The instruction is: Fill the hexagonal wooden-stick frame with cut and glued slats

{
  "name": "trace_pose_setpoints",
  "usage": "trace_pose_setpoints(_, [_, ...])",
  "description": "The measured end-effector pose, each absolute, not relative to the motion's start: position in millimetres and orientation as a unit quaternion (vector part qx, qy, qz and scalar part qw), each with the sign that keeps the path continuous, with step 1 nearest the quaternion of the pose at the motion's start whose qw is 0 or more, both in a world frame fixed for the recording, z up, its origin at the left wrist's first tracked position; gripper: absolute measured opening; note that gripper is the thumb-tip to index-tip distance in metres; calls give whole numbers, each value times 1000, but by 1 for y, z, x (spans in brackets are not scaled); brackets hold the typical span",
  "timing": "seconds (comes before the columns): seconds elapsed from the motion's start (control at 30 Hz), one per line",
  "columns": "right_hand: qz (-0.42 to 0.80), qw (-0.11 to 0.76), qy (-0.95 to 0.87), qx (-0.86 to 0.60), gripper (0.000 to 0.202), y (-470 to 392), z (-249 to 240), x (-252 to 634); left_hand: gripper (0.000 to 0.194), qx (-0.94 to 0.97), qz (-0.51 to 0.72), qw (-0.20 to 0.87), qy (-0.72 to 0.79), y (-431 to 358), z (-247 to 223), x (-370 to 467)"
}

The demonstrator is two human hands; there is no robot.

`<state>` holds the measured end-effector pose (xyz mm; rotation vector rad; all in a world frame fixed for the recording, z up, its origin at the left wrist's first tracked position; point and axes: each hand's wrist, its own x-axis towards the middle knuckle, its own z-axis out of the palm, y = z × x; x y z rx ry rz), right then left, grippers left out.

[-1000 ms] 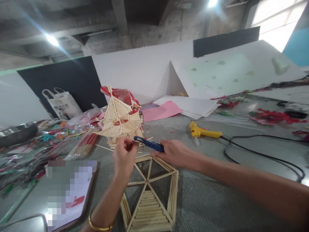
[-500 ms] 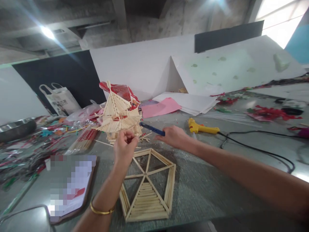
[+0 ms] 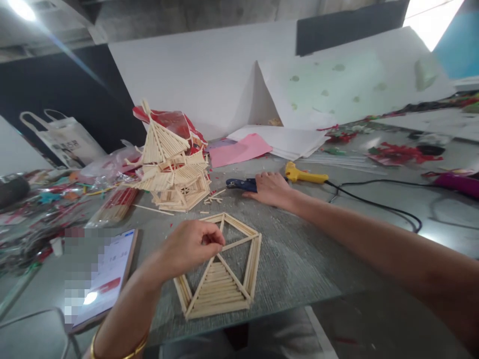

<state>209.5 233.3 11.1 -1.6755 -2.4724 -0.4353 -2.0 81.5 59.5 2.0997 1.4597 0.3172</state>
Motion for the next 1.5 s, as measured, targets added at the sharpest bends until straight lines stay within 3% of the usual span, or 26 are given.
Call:
trace_pose_setpoints(0.57, [-136, 58, -819, -555, 80, 235, 9, 209, 12, 807, 121, 214, 537, 71, 41, -3])
trace_pose_setpoints(1.5, [-120, 53, -821, -555, 78, 235, 12, 209, 22, 820, 122, 216, 517, 62, 39, -10])
